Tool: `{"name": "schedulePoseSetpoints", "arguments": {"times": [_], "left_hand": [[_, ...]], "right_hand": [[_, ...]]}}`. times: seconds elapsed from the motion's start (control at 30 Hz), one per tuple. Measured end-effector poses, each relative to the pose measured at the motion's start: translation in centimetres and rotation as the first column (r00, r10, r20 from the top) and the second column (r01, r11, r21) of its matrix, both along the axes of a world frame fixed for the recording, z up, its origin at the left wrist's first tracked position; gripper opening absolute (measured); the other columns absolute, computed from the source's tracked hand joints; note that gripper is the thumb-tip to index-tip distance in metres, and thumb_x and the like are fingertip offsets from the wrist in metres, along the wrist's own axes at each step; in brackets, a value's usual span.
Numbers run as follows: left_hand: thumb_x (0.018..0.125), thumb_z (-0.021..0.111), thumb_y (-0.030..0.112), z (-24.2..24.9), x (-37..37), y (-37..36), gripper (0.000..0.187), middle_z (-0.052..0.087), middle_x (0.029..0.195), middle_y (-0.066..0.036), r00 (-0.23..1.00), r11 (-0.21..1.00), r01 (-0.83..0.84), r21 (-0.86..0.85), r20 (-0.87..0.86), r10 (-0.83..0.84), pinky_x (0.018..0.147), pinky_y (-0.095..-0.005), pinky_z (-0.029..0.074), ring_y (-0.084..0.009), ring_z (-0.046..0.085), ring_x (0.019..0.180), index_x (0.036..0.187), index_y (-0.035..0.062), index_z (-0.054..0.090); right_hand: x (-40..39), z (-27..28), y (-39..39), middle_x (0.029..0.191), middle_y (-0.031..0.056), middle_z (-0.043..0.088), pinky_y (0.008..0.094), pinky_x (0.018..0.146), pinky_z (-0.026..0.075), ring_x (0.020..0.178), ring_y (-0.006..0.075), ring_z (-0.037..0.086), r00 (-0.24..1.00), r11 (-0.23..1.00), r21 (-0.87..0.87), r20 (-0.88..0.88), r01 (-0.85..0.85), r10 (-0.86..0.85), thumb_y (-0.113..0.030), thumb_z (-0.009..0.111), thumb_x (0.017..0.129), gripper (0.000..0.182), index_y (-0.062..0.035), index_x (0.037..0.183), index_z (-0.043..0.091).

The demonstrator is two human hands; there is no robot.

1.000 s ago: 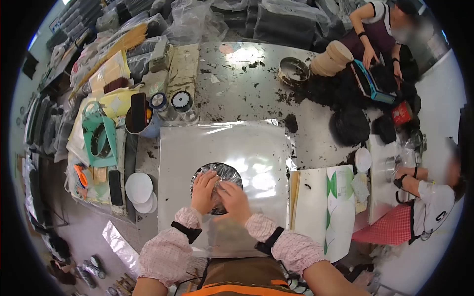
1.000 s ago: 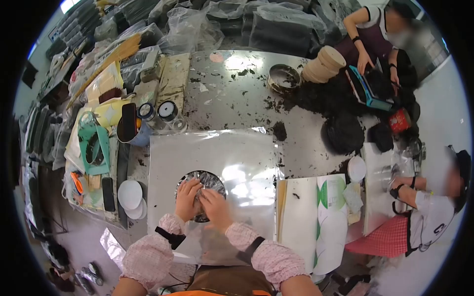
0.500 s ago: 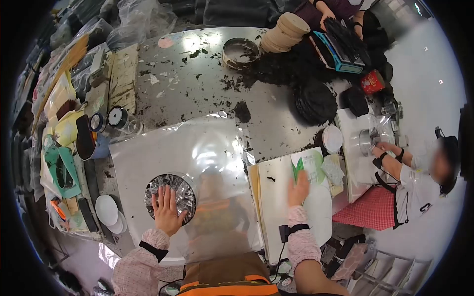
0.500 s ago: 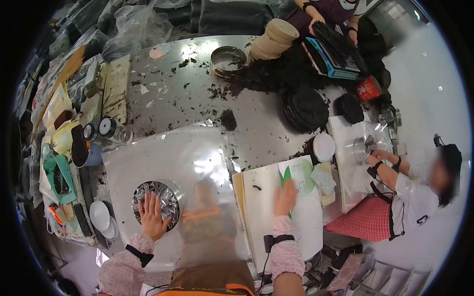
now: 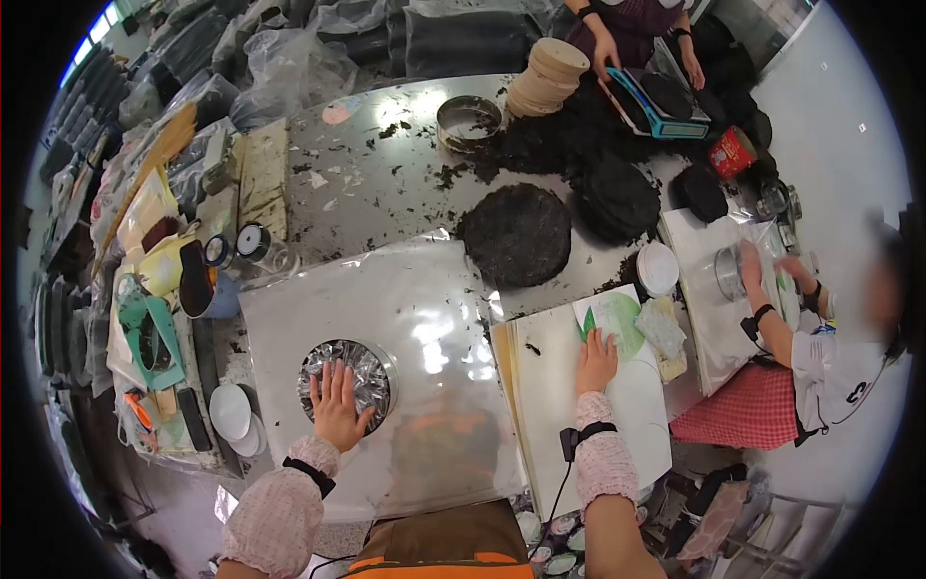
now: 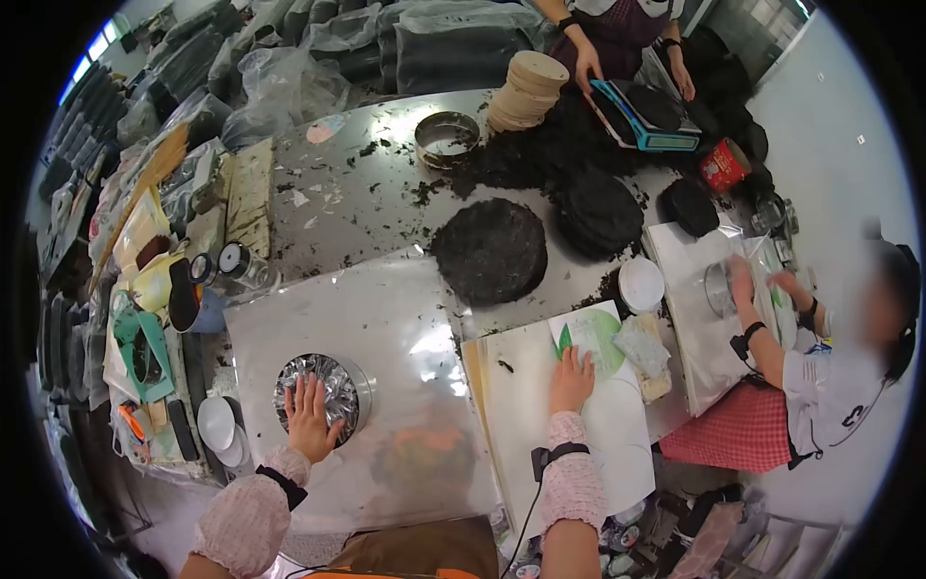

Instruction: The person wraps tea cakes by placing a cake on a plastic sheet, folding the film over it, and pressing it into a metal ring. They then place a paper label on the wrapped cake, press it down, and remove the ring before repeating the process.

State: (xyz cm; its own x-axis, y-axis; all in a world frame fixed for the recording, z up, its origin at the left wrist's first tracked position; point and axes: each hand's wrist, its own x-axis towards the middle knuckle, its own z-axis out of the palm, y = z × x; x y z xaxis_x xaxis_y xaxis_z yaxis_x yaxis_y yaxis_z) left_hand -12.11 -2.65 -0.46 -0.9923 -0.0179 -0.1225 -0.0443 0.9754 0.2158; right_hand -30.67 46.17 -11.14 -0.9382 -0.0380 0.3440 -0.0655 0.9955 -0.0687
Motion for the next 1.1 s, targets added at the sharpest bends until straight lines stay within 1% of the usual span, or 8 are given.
{"name": "schedulePoseSetpoints", "arguments": {"times": [0.23, 0.33, 0.43, 0.57, 0.7, 0.87, 1.03, 1.1], "left_hand": [[0.088, 0.062, 0.044, 0.0, 0.2, 0.0, 0.085, 0.024, 0.158, -0.023, 1.000, 0.999, 0.007, -0.038, -0.023, -0.008, 0.119, -0.0581, 0.005, -0.0413, 0.014, 0.149, 0.148, -0.0053, 0.029], [0.089, 0.062, 0.044, -0.3, 0.6, -0.1, 0.084, 0.025, 0.158, -0.023, 0.999, 1.000, 0.015, -0.016, -0.046, -0.015, 0.119, -0.0578, 0.005, -0.0409, 0.014, 0.149, 0.149, -0.0051, 0.029], [0.089, 0.061, 0.043, -0.5, 0.3, -0.3, 0.083, 0.024, 0.159, -0.023, 0.999, 1.000, 0.005, -0.018, -0.051, -0.006, 0.119, -0.0577, 0.004, -0.0409, 0.013, 0.150, 0.149, -0.0051, 0.029], [0.089, 0.061, 0.043, -0.4, 0.6, -0.1, 0.083, 0.025, 0.158, -0.023, 0.998, 0.999, 0.015, -0.033, -0.053, -0.016, 0.120, -0.0572, 0.004, -0.0399, 0.013, 0.150, 0.150, -0.0042, 0.028], [0.088, 0.062, 0.043, -0.3, 0.3, 0.1, 0.084, 0.025, 0.158, -0.022, 0.998, 0.999, 0.009, -0.031, -0.063, -0.011, 0.120, -0.0567, 0.005, -0.0390, 0.013, 0.150, 0.149, -0.0042, 0.029], [0.088, 0.063, 0.042, 0.2, 0.3, -0.5, 0.084, 0.025, 0.159, -0.022, 0.999, 0.999, 0.005, -0.045, -0.034, -0.006, 0.120, -0.0569, 0.005, -0.0397, 0.013, 0.150, 0.150, -0.0039, 0.029], [0.087, 0.064, 0.043, 0.0, 0.3, -0.2, 0.086, 0.025, 0.158, -0.022, 0.999, 1.000, 0.002, -0.001, -0.044, -0.002, 0.120, -0.0568, 0.005, -0.0403, 0.014, 0.149, 0.149, -0.0043, 0.029], [0.089, 0.061, 0.047, 0.2, 0.2, -0.4, 0.084, 0.026, 0.158, -0.021, 1.000, 1.000, -0.007, 0.013, -0.022, 0.008, 0.120, -0.0563, 0.005, -0.0390, 0.015, 0.150, 0.149, -0.0031, 0.030]], "right_hand": [[-2.2, -0.5, 2.7, 0.106, 0.0152, 0.067, 0.0492, 0.095, 0.043, 0.110, 0.0386, 0.058, 0.930, 0.388, -0.867, 0.195, 0.312, -0.313, -0.019, 0.066, 0.090, 0.013, -0.0062, 0.093, 0.064], [-0.7, 2.9, 0.5, 0.092, 0.0141, 0.063, 0.0475, 0.092, 0.042, 0.099, 0.0350, 0.057, 0.998, 0.924, -0.382, -0.063, -0.002, -0.024, -0.015, 0.069, 0.087, 0.012, -0.0067, 0.087, 0.061], [-1.2, 0.9, 0.7, 0.085, 0.0127, 0.059, 0.0460, 0.090, 0.041, 0.093, 0.0323, 0.055, 0.990, 0.950, -0.312, -0.140, -0.011, -0.035, -0.015, 0.069, 0.087, 0.013, -0.0064, 0.086, 0.059], [-2.8, -0.4, 3.4, 0.087, 0.0128, 0.062, 0.0477, 0.090, 0.041, 0.096, 0.0333, 0.056, 0.961, 0.539, -0.798, 0.193, 0.270, -0.197, -0.016, 0.067, 0.089, 0.013, -0.0044, 0.088, 0.061], [-2.0, 0.0, 2.3, 0.124, 0.0256, 0.057, 0.0461, 0.105, 0.039, 0.119, 0.0405, 0.054, 0.994, 0.985, -0.171, 0.111, 0.038, -0.019, -0.021, 0.064, 0.091, 0.026, 0.0003, 0.105, 0.057], [-3.8, -3.7, 1.7, 0.123, 0.0258, 0.058, 0.0467, 0.095, 0.047, 0.112, 0.0420, 0.057, 0.981, 0.944, 0.325, 0.193, -0.065, 0.001, -0.020, 0.057, 0.093, 0.029, 0.0032, 0.111, 0.056], [-5.8, 0.9, 10.3, 0.094, 0.0209, 0.066, 0.0472, 0.077, 0.047, 0.090, 0.0418, 0.061, 0.969, 0.934, -0.358, 0.226, -0.017, 0.105, -0.027, 0.056, 0.096, 0.031, -0.0037, 0.115, 0.064], [-6.2, 2.3, 21.9, 0.105, 0.0118, 0.063, 0.0390, 0.087, 0.049, 0.094, 0.0217, 0.059, 0.959, 0.579, -0.773, 0.276, 0.257, -0.057, -0.020, 0.060, 0.093, 0.028, 0.0003, 0.111, 0.060]]}}
